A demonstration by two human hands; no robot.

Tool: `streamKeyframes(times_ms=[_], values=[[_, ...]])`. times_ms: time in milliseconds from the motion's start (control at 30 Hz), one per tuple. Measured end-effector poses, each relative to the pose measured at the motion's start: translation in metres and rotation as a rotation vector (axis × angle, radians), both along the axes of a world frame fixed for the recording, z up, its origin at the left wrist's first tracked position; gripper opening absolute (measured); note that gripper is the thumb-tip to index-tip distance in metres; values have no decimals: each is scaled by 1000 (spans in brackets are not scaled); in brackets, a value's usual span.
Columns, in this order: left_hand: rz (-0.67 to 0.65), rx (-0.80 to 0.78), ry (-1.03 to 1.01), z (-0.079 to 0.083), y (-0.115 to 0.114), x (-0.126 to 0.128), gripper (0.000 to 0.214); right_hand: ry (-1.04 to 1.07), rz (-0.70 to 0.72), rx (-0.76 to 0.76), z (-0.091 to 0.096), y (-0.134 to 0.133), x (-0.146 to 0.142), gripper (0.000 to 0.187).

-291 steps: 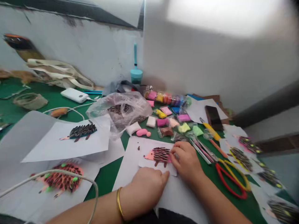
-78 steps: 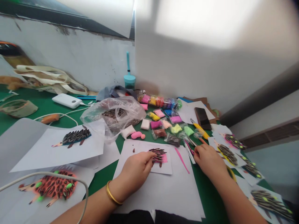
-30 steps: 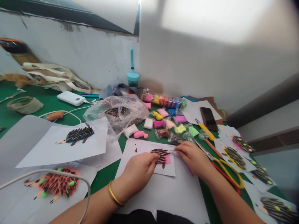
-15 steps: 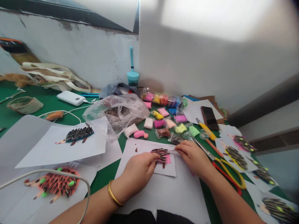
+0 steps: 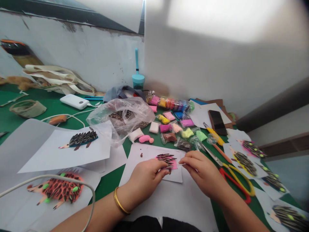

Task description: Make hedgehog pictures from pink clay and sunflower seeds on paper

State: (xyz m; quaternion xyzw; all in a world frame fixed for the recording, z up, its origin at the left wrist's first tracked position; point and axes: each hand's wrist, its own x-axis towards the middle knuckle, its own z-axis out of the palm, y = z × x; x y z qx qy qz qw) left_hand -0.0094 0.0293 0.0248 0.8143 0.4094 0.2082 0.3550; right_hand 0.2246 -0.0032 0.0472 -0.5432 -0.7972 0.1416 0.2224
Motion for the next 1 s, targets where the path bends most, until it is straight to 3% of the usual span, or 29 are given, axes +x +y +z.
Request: streamKeyframes(times_ms=[133,300,433,533,667,767,867,1000], values=[[-3,26,7,2,0,0,15,-25,-20,-26,-3,0,5,23],[12,17,30,3,0,0,14,-277,-276,59,-21,6,40,23],[-5,2,21,4,-2,1,15,-367,-355,100,-30,4,50,26],[-15,0,15,4,-4,2,16,-202,-273,128,-21,-1,34,25],[-24,-1,-20,3,-6,3,16,100,45,-54,-5,-7,-2,19],[-22,-7,-61,3,-7,2,17,212,86,-100,2,-6,-22,11],[-8,-8,-102,3,-6,1,16,254,93,-121,5,1,-27,16],[-7,36,-96,3,-6,0,21,209,7,-20,6,18,-19,16]])
